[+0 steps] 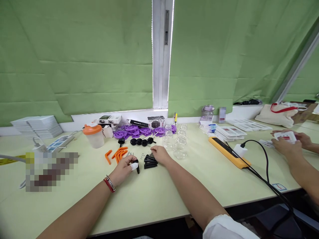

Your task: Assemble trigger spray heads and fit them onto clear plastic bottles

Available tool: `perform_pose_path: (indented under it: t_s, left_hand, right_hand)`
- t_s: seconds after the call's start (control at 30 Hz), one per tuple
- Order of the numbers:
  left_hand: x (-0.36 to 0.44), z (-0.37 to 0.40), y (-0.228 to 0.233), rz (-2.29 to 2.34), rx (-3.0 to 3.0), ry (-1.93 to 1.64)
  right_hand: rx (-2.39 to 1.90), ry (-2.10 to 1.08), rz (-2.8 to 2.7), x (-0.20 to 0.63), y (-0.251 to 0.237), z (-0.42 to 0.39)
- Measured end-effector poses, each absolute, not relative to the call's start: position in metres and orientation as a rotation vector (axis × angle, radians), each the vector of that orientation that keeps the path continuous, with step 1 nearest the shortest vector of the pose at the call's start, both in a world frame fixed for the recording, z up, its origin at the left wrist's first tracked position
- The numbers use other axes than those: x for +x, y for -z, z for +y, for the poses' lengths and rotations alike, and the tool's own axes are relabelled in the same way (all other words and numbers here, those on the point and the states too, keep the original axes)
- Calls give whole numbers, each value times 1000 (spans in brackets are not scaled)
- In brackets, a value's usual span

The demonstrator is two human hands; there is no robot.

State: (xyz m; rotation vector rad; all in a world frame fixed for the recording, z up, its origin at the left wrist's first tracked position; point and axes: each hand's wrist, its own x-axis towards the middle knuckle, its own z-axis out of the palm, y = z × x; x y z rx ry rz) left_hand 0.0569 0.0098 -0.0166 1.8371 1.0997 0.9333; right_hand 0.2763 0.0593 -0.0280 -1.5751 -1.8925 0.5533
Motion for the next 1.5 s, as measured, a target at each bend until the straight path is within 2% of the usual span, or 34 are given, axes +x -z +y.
perform_pose_path:
  t_s: [0.53,1.27,1.5]
  left_hand:
    - [49,12,12,1125,1910,-895]
    - [49,14,21,1007,1867,-843]
    - [54,15,25,1055,1850,-959]
  right_hand:
    - [-1828,-528,-1882,249,17,93]
    - [-1847,-516,-1886,251,18,94]
    - [-1826,-533,-1866,249,18,93]
